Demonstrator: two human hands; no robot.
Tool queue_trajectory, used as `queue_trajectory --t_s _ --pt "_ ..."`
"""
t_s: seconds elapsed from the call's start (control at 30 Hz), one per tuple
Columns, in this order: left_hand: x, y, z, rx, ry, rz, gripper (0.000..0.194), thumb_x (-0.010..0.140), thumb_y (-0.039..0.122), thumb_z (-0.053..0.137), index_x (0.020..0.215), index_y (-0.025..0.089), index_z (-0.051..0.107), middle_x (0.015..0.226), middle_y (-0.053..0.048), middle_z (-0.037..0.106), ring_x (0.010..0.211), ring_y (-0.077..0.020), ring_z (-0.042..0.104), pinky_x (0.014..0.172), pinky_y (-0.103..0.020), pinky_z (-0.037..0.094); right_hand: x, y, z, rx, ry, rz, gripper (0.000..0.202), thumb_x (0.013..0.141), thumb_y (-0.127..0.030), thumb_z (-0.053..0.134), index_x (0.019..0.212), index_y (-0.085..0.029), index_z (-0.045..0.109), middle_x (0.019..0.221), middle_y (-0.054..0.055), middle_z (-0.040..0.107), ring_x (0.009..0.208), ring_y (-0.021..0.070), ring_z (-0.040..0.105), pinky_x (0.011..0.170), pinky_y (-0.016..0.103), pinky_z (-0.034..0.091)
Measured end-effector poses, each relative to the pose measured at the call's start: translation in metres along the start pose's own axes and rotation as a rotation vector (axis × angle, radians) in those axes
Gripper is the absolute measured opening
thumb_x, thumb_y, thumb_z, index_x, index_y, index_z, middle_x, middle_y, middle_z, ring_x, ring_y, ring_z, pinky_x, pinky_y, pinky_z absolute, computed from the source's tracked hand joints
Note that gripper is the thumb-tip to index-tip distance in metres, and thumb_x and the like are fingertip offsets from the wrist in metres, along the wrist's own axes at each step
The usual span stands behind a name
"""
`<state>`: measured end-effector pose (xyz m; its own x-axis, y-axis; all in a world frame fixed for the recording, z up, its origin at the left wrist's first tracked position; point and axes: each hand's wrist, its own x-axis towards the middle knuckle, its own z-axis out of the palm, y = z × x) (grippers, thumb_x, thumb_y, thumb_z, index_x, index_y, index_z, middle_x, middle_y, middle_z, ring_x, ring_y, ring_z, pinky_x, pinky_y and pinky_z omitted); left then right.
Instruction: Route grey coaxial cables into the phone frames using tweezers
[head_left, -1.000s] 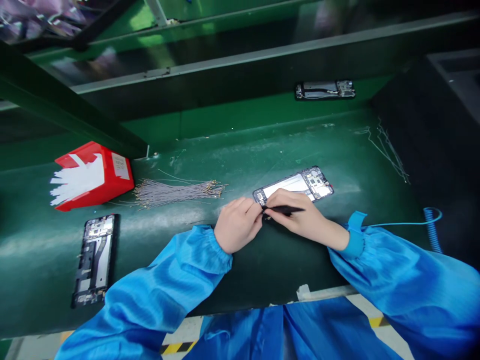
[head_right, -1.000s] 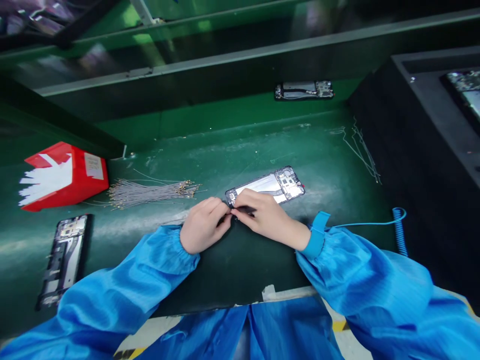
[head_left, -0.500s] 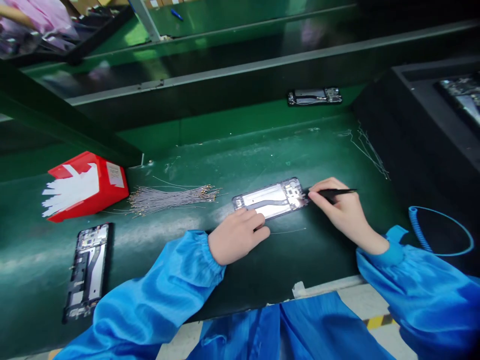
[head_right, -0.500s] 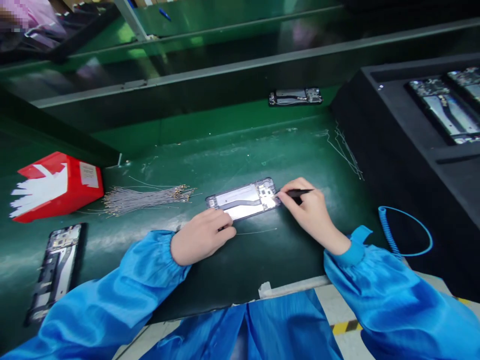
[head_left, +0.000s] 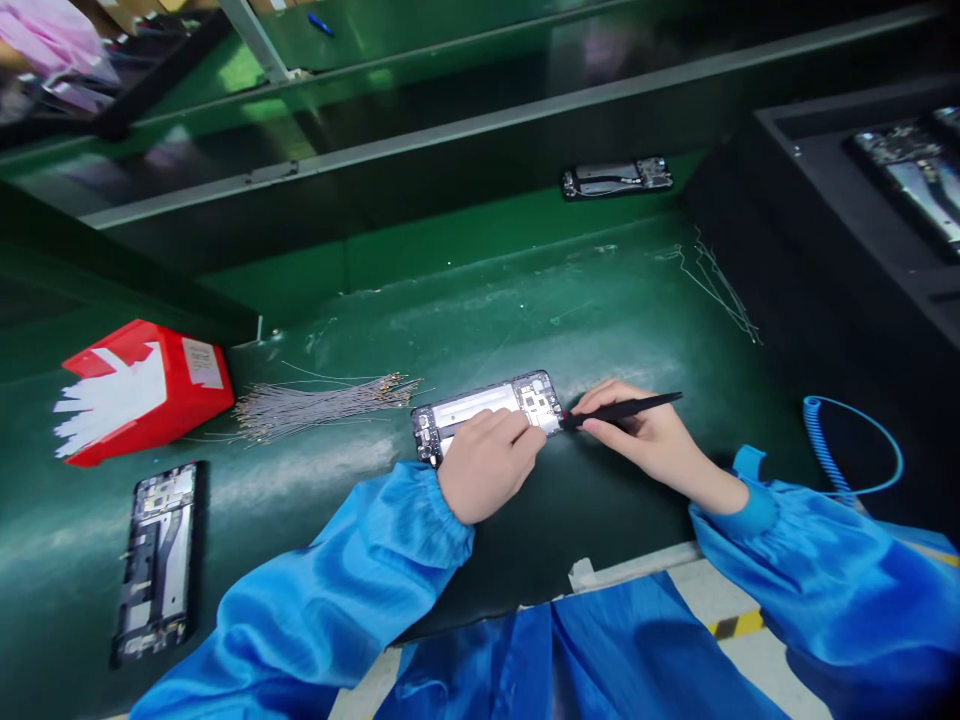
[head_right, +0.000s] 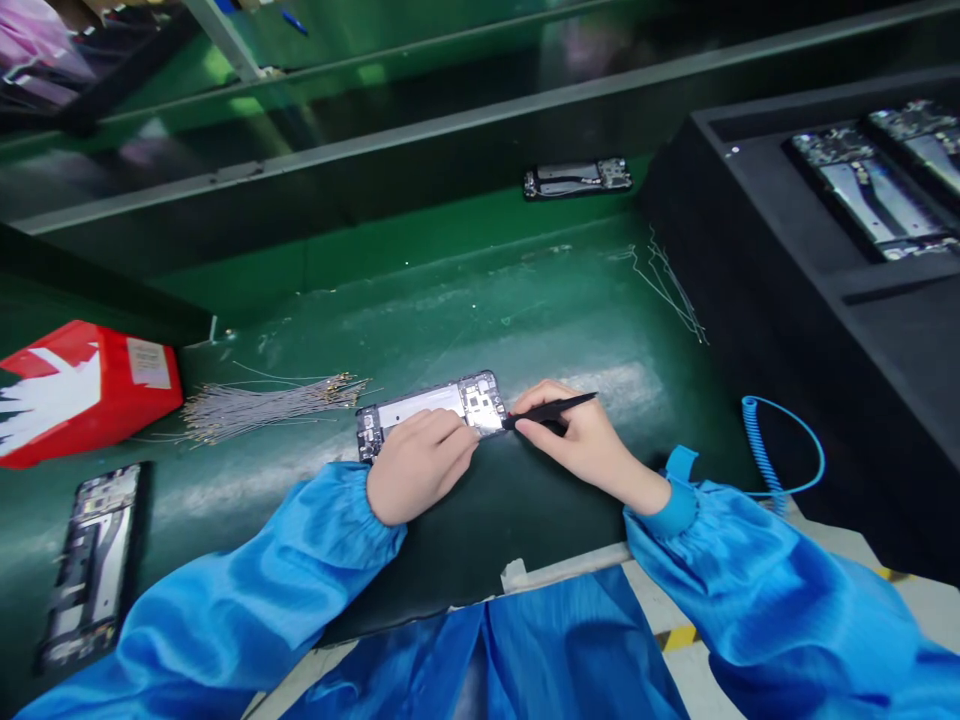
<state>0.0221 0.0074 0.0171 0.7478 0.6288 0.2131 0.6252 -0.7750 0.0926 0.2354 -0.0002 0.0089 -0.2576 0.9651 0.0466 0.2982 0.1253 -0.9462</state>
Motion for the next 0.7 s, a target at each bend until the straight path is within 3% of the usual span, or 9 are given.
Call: queue_trajectory --t_s 0.2,0.7 --pt "0.0009 0.0009 0.0046 0.046 0.069 0.014 0.021 0.086 0.017 0.042 0.068 0.017 0.053 0.065 -0.001 0.048 0.062 -0.0143 0.042 0.058 -0.028 0.029 0.0005 -0.001 0.0002 0.01 -0.009 -0.001 0.007 0.078 -0.021 0.057 0.085 -0.019 0.058 0.086 0.005 0.06 0.083 0.0181 0.059 0.072 0.035 0.049" --pt "-0.0003 0.0009 0.0045 0.049 0.084 0.036 0.018 0.085 0.016 0.043 0.07 0.017 0.053 0.065 -0.001 0.049 0.063 -0.0144 0.042 0.058 -0.028 0.029 0.0018 -0.0026 -0.0001 -0.042 -0.016 0.003 0.008 0.077 -0.022 0.058 0.084 -0.018 0.06 0.085 0.005 0.062 0.082 0.018 0.06 0.07 0.033 0.05"
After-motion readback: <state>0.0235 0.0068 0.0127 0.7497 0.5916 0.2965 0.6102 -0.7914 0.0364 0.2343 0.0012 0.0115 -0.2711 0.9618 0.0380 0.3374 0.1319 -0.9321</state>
